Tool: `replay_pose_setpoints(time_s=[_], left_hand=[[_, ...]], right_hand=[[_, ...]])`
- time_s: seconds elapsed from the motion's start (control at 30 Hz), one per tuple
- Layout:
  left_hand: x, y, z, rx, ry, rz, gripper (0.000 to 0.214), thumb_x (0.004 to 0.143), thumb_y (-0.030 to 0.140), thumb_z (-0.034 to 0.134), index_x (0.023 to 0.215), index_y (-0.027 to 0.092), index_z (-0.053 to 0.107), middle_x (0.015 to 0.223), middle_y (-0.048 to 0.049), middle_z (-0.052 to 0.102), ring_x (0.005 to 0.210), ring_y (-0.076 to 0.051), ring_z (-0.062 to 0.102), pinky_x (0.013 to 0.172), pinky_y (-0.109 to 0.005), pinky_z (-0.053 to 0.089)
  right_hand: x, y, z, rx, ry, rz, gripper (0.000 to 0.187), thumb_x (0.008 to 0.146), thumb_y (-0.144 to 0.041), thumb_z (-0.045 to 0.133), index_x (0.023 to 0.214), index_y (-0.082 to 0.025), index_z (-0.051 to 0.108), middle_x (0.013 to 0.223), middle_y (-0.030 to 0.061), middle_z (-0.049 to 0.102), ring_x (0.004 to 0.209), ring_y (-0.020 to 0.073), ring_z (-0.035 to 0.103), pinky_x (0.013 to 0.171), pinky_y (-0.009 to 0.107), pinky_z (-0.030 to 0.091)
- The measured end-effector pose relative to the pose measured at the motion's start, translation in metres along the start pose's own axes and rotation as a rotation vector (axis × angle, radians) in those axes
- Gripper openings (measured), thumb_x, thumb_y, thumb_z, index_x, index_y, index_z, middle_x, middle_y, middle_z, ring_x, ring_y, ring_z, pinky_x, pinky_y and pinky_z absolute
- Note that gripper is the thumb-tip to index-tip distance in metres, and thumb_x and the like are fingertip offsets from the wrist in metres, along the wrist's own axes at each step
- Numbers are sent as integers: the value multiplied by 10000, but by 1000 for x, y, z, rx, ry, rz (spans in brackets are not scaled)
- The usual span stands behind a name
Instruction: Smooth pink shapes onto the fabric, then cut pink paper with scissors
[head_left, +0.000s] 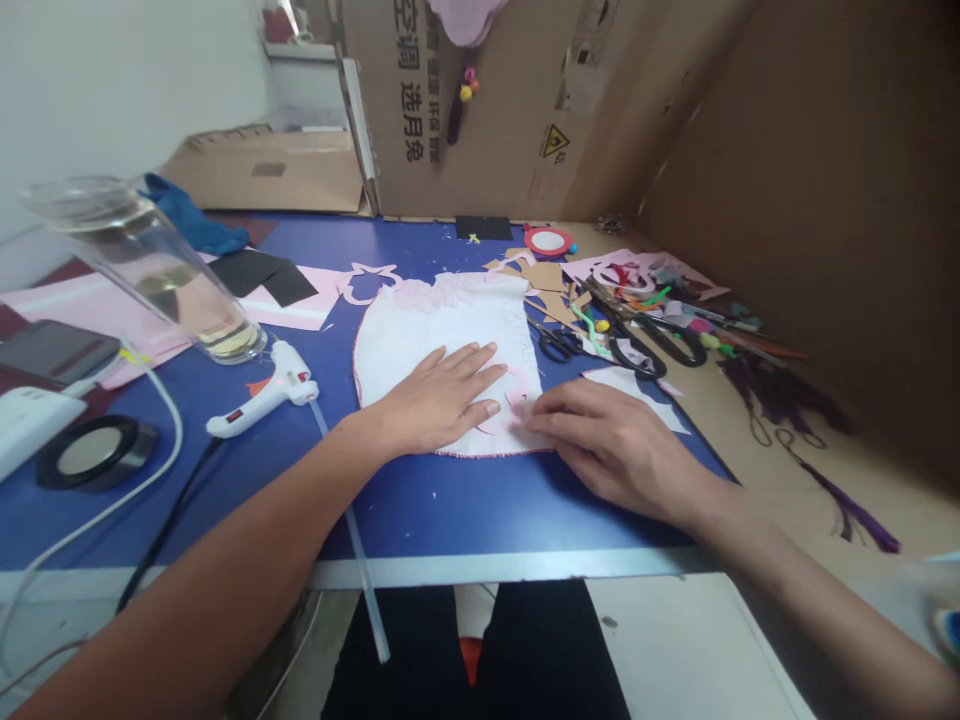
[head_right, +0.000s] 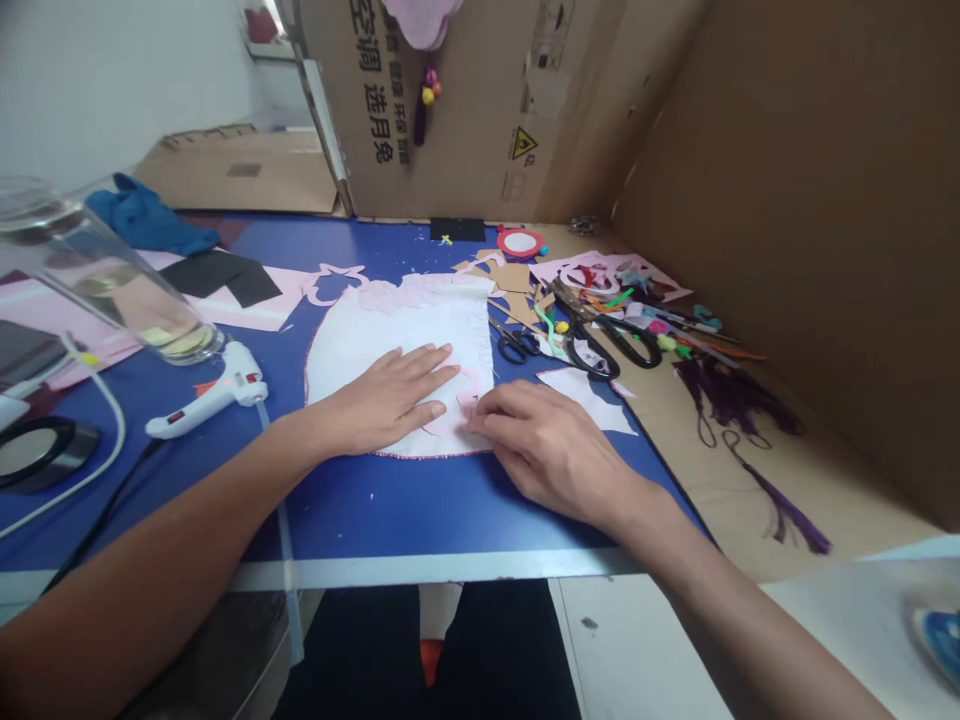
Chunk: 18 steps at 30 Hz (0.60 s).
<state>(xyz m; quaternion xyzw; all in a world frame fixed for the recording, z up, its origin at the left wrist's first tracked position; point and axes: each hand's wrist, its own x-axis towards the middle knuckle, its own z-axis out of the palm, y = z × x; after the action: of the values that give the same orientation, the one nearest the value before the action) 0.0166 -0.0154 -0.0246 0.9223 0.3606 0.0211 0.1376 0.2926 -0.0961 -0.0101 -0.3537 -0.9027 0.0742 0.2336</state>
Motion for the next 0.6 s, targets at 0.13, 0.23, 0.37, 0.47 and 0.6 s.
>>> replay_pose_setpoints(time_s=[0.13,0.23,0.37,0.47,0.6], left_hand=[[-1,5,1,18,-26,-21,650,1185,571,359,1782,315,386,1921,-61,177,1783,-287,143,1429,-556,64],[-1,6,2,27,-16,-33,658,1179,587,375,1782,325,386,1922,-58,176,1780,-299,160,1427,-555,65],[-1,8,2,40,-14,-38,658,1179,591,372,1784,332,381,1921,-59,181,1779,-299,170,1427,-562,73],[-1,8,2,58,-18,-47,667,1183,582,361,1795,317,358,1921,-66,174,1779,-302,167,1426,-576,77],[-1,8,4,70,-8,-64,700,1174,601,370,1798,286,353,1920,-88,165,1776,-323,177,1425,-591,86]], right_hand=[[-7,-1,6,-38,-57,-4,334,1100,-138,536,1203,-271,825,1209,116,813,1074,306,755,902,482,614],[-8,-1,6,-54,-56,-4,327,1097,-120,524,1204,-255,803,1201,122,806,1059,303,747,878,465,604],[-7,-4,4,-72,-64,-9,330,1094,-104,510,1199,-252,786,1201,121,800,1055,294,741,877,449,594],[-7,-5,2,-86,-77,-18,322,1096,-96,509,1195,-236,782,1206,124,798,1073,296,741,882,447,590],[-7,-4,-1,-104,-93,-14,314,1104,-110,512,1176,-231,793,1181,120,802,1036,290,744,860,441,589]])
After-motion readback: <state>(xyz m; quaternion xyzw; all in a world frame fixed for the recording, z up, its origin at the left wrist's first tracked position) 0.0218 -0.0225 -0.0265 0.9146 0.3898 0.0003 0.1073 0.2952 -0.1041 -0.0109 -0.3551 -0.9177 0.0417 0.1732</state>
